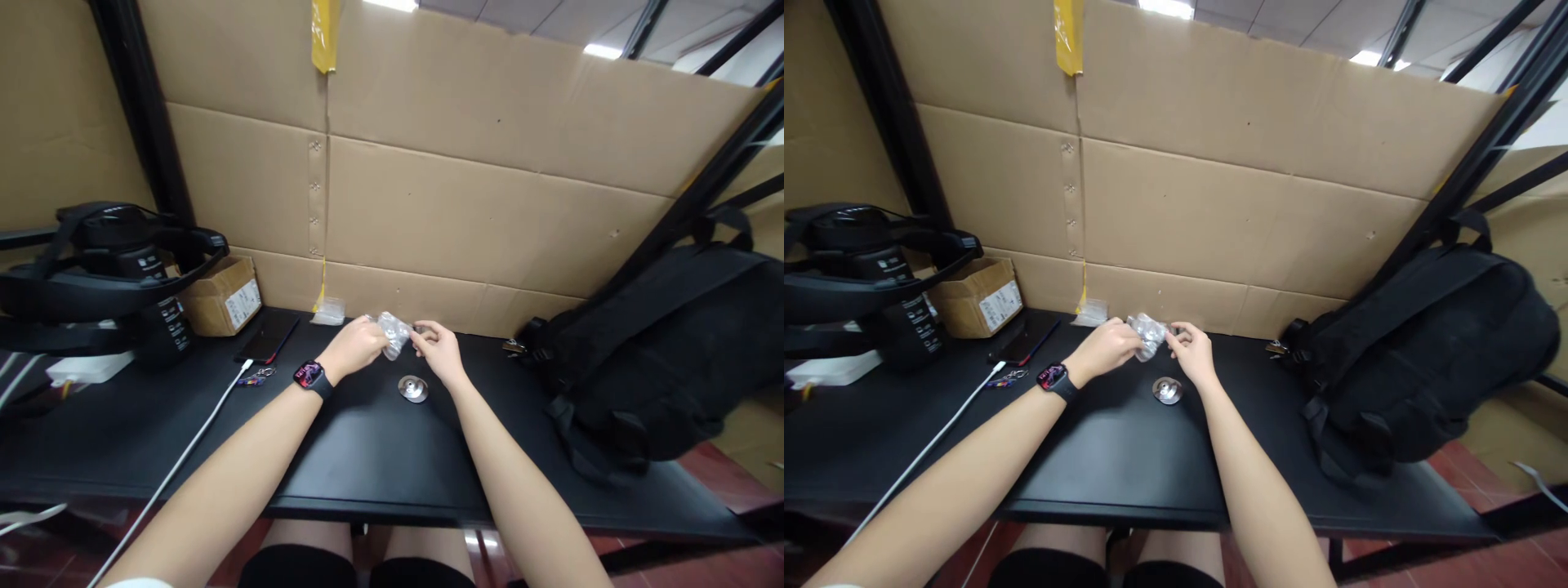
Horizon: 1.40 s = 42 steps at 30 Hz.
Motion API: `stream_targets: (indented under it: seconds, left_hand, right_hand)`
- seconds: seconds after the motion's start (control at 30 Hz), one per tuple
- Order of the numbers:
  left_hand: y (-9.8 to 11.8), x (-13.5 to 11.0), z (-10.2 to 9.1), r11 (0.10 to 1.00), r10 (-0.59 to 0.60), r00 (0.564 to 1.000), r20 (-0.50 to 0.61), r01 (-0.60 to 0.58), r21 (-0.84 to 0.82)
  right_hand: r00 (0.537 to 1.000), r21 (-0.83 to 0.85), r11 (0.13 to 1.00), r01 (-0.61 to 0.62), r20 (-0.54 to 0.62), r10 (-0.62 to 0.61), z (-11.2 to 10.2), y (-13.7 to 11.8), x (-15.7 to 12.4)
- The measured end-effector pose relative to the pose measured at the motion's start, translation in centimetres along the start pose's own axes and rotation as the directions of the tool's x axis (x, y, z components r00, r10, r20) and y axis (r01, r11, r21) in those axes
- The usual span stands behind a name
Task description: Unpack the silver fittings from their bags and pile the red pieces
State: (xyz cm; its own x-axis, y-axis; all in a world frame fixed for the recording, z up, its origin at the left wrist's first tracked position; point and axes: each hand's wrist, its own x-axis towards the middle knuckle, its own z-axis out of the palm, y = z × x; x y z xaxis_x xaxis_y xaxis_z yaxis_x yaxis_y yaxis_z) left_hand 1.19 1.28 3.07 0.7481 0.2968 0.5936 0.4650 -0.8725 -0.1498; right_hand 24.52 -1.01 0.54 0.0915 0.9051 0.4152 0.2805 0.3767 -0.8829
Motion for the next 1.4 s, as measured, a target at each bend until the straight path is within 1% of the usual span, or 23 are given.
stream_targets:
  seconds: [0.03, 0.07, 0.13, 0.17, 0.2, 0.27, 0.37, 0.47, 0.57, 0.67, 0.8, 0.9, 0.97, 1.03, 1.07, 1.17, 1.2, 1.27, 1.4]
  left_hand:
    - [-0.8, -0.4, -0.3, 0.998, -0.054, 0.998, -0.018, 0.055, 0.039]
    - [-1.9, -0.9, -0.7, 0.988, -0.133, 0.989, -0.06, 0.138, 0.072]
    - [-4.2, -2.3, -1.6, 0.95, -0.277, 0.954, -0.118, 0.29, 0.116]
    - [-5.3, -3.0, -2.0, 0.932, -0.333, 0.937, -0.105, 0.344, 0.117]
    - [-6.4, -3.8, -2.3, 0.915, -0.385, 0.921, -0.066, 0.39, 0.103]
    - [-8.1, -5.3, -2.7, 0.873, -0.484, 0.875, -0.003, 0.483, 0.071]
    - [-9.3, -6.6, -2.5, 0.832, -0.555, 0.83, 0.053, 0.551, 0.07]
    - [-9.2, -6.9, -1.6, 0.8, -0.59, 0.807, 0.039, 0.578, 0.16]
    - [-8.7, -6.8, -0.6, 0.762, -0.618, 0.787, -0.001, 0.599, 0.247]
    - [-8.5, -6.6, 0.1, 0.749, -0.631, 0.776, -0.01, 0.612, 0.254]
    - [-8.2, -6.2, 1.0, 0.756, -0.636, 0.771, 0.041, 0.611, 0.232]
    - [-8.0, -6.0, 1.6, 0.745, -0.66, 0.74, 0.126, 0.625, 0.232]
    - [-8.0, -6.1, 2.0, 0.733, -0.679, 0.706, 0.203, 0.635, 0.245]
    - [-8.0, -6.1, 2.3, 0.723, -0.691, 0.677, 0.255, 0.641, 0.258]
    - [-8.1, -6.2, 2.4, 0.721, -0.693, 0.67, 0.265, 0.643, 0.26]
    - [-8.1, -6.2, 2.6, 0.719, -0.695, 0.67, 0.261, 0.644, 0.261]
    - [-8.1, -6.3, 2.6, 0.72, -0.694, 0.672, 0.258, 0.645, 0.257]
    - [-8.1, -6.3, 2.6, 0.721, -0.693, 0.673, 0.258, 0.648, 0.244]
    - [-8.1, -6.3, 2.6, 0.716, -0.698, 0.668, 0.258, 0.665, 0.215]
  right_hand:
    - [1.0, -0.026, 1.0, 0.013, -0.021, -0.013, -0.2, 0.1, 0.1]
    - [0.999, -0.053, 0.998, 0.024, -0.031, -0.025, -0.4, 0.1, 0.1]
    - [0.999, -0.107, 0.993, 0.039, -0.032, -0.042, -0.9, 0.1, 0.2]
    - [0.998, -0.136, 0.99, 0.044, -0.03, -0.048, -1.1, 0.1, 0.3]
    - [0.998, -0.163, 0.985, 0.048, -0.026, -0.053, -1.3, 0.1, 0.3]
    - [0.998, -0.206, 0.977, 0.059, -0.007, -0.062, -1.6, 0.3, 0.4]
    - [0.997, -0.238, 0.968, 0.077, 0.046, -0.068, -1.8, 0.6, 0.5]
    - [0.995, -0.234, 0.969, 0.08, 0.074, -0.064, -1.7, 0.8, 0.6]
    - [0.996, -0.157, 0.986, 0.053, 0.084, -0.04, -1.6, 0.8, 0.6]
    - [0.995, -0.076, 0.997, 0.026, 0.096, -0.019, -1.5, 0.8, 0.6]
    - [0.995, -0.095, 0.995, 0.03, 0.094, -0.021, -1.6, 1.0, 0.8]
    - [0.995, -0.191, 0.98, 0.051, 0.096, -0.033, -2.0, 1.3, 1.0]
    - [0.992, -0.32, 0.944, 0.084, 0.115, -0.049, -2.3, 1.5, 1.1]
    - [0.987, -0.475, 0.872, 0.119, 0.155, -0.05, -2.6, 1.8, 1.0]
    - [0.984, -0.551, 0.825, 0.126, 0.178, -0.032, -2.7, 1.9, 0.9]
    - [0.973, -0.725, 0.682, 0.096, 0.214, 0.091, -2.8, 2.3, 0.6]
    - [0.967, -0.755, 0.651, 0.079, 0.217, 0.134, -2.8, 2.4, 0.5]
    - [0.957, -0.778, 0.625, 0.056, 0.221, 0.19, -2.8, 2.6, 0.5]
    - [0.955, -0.775, 0.63, 0.044, 0.218, 0.201, -3.0, 2.7, 0.7]
